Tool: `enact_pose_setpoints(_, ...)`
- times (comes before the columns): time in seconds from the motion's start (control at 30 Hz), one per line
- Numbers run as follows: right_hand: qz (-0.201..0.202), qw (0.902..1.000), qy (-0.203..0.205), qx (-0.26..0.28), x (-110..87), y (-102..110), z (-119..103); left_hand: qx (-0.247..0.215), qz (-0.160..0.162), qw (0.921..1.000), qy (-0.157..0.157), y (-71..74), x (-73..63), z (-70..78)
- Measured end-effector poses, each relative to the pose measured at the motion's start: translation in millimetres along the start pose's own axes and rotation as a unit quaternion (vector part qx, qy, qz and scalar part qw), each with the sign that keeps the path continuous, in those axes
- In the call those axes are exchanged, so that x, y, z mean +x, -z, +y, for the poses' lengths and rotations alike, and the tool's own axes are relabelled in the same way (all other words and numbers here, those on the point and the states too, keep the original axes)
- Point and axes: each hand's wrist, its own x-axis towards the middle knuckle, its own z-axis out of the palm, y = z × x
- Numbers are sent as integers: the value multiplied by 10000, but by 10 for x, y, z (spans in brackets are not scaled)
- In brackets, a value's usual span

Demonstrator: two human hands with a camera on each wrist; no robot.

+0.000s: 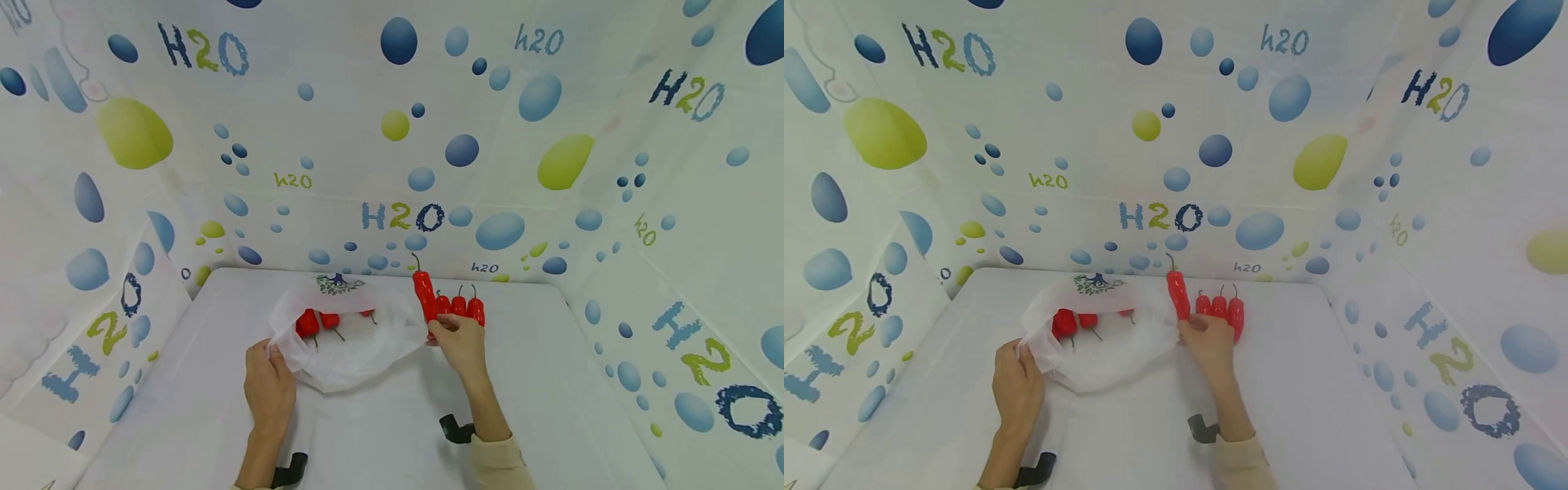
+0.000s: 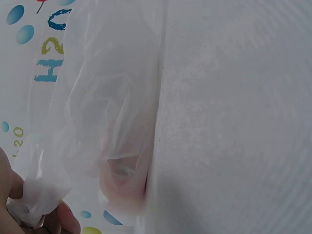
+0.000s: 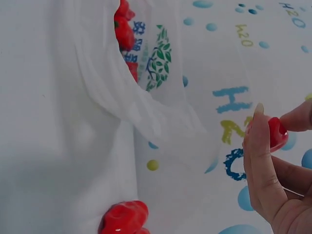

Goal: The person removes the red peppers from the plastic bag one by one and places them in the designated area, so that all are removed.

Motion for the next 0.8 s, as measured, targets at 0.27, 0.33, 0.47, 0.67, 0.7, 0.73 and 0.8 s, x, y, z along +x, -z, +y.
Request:
enact_pose_setpoints(0.27, 193, 9996, -188, 52, 97, 98, 95, -2, 4, 10000, -8, -1, -7, 16)
enact_pose_setpoints(0.33, 210, 9995, -199, 111, 117, 108, 116, 8, 3, 10000, -10, -5, -4, 12)
enact_pose_setpoints(0.47, 218, 9995, -224, 72, 150, 122, 166, 7, -10, 10000, -12, -10, -1, 7)
enact_pose_setpoints(0.67, 262, 9988, -413, -74, 202, 129, 237, 11, -37, 10000, -7, -2, -6, 9)
enact_pose_setpoints(0.7, 272, 9986, -441, -77, 212, 130, 249, 10, -43, 10000, -6, -1, -7, 10)
enact_pose_setpoints(0.73, 264, 9986, -456, -91, 219, 132, 265, 13, -50, 10000, -5, 2, -8, 10)
enact_pose_setpoints(0.8, 253, 9986, -467, -81, 232, 139, 295, 14, -65, 10000, 0, 2, -9, 6)
